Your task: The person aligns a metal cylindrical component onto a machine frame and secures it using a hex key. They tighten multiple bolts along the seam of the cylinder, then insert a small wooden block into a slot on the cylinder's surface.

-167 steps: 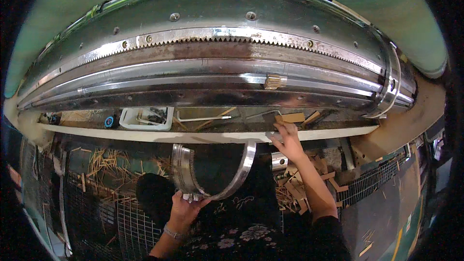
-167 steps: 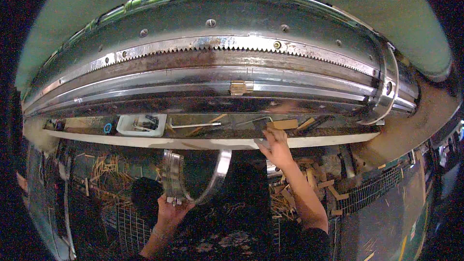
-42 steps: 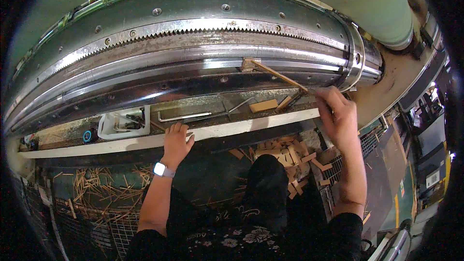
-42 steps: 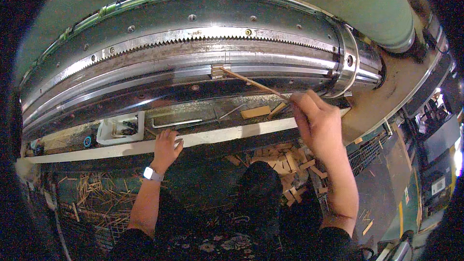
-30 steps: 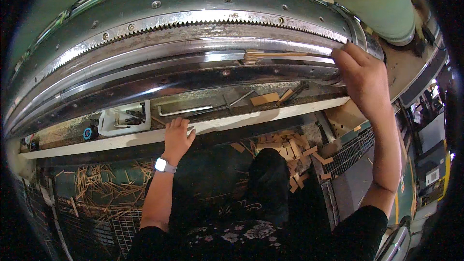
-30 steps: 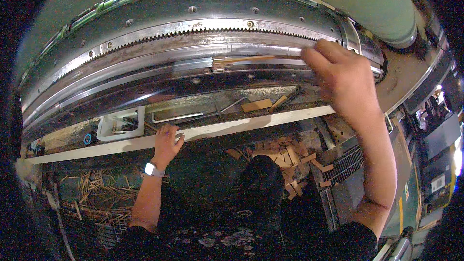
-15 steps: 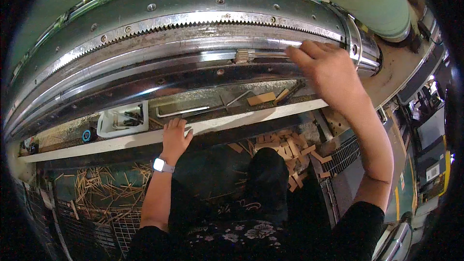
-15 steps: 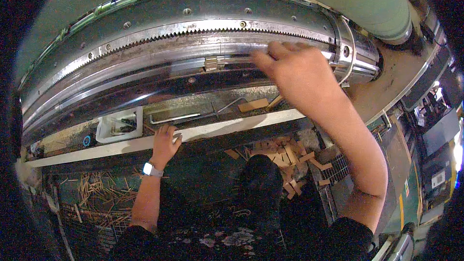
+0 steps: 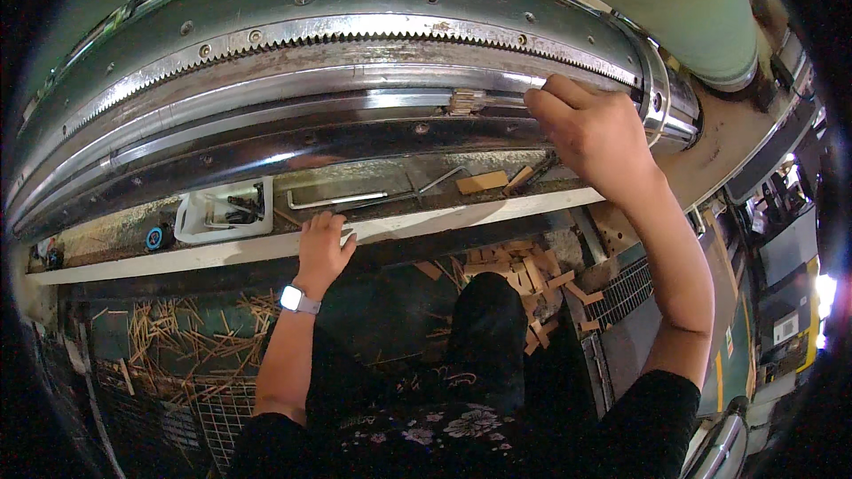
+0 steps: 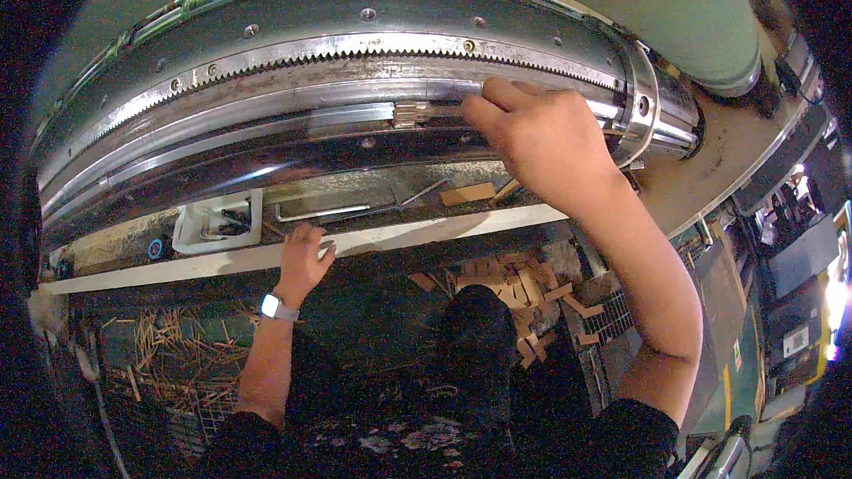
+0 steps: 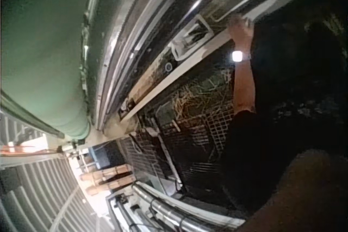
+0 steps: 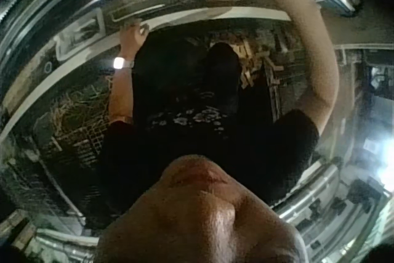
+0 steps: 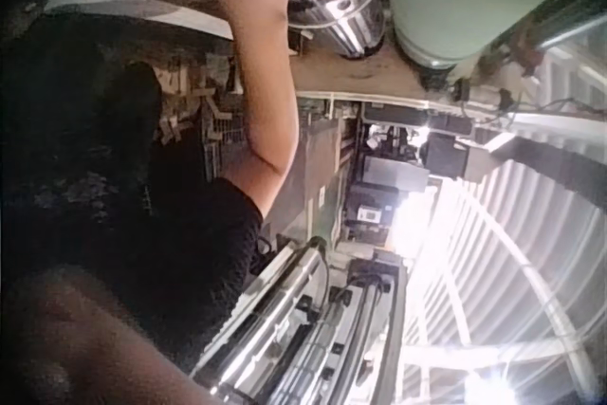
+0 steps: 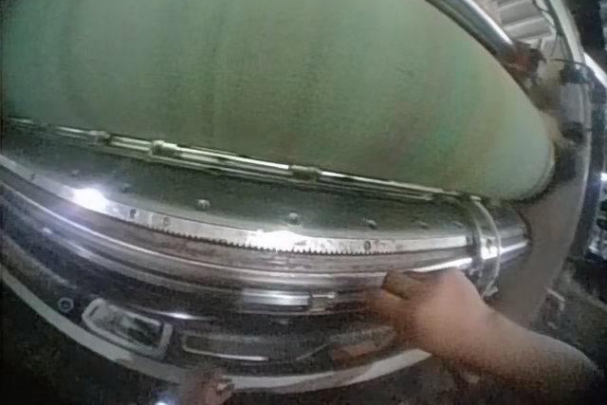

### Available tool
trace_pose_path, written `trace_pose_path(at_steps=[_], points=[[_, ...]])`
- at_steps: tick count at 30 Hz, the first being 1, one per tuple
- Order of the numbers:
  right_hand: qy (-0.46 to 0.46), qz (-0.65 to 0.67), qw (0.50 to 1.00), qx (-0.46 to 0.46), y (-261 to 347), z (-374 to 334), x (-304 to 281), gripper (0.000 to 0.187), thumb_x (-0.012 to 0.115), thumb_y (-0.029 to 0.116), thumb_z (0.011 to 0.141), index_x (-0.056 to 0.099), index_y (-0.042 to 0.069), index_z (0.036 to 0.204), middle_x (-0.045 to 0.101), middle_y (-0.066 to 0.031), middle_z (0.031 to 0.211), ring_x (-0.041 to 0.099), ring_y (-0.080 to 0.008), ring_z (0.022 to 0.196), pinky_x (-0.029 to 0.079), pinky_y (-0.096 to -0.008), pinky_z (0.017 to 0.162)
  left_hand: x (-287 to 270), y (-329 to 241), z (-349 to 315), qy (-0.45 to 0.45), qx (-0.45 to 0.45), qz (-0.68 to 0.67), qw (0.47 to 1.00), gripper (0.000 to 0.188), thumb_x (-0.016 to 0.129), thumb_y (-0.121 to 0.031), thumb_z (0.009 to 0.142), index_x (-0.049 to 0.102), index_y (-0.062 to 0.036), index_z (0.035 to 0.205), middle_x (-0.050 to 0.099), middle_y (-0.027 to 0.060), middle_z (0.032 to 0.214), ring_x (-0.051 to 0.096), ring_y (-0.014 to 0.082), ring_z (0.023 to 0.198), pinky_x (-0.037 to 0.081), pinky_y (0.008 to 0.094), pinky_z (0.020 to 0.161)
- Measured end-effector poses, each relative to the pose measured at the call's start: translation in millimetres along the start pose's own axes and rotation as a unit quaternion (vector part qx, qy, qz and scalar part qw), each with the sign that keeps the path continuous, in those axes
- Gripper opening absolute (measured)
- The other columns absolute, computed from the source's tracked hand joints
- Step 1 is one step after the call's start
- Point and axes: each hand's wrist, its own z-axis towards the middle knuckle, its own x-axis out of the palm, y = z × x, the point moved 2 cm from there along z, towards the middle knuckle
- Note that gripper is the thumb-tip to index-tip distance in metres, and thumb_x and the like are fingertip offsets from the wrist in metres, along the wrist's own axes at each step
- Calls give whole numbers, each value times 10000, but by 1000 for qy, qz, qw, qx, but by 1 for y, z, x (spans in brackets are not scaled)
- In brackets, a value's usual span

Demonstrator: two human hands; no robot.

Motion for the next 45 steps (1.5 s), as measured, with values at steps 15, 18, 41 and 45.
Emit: trace_pose_path(at_steps=[15,18,41,45], points=[[-16,27,999,-15,6,10,4,152,563,109,730,547,106,882,543,-41,796,611,-235,652,486,-356,503,-5,4,-2,33,2,-48,998,334,658,-227,750,574,-20,998,557,143,945,537,336,906,410,447,803],[-19,33,999,-10,8,10,3,151,564,115,732,549,107,882,544,-42,798,610,-234,645,486,-353,501,-15,1,-1,56,11,-48,997,365,654,-236,762,569,-16,1041,567,168,983,542,352,938,411,453,834],[-35,8,998,-42,9,19,8,213,567,91,733,588,96,945,548,-43,806,609,-225,605,499,-324,493,-148,-123,116,-287,123,-19,950,286,712,-153,705,647,-146,984,496,51,1037,437,275,1015,294,424,870],[-32,2,998,-46,9,22,7,171,559,106,728,580,102,898,549,-32,802,624,-209,628,509,-316,496,-140,-120,118,-315,132,-30,939,277,728,-151,692,648,-149,957,506,32,999,447,259,995,295,418,860]])
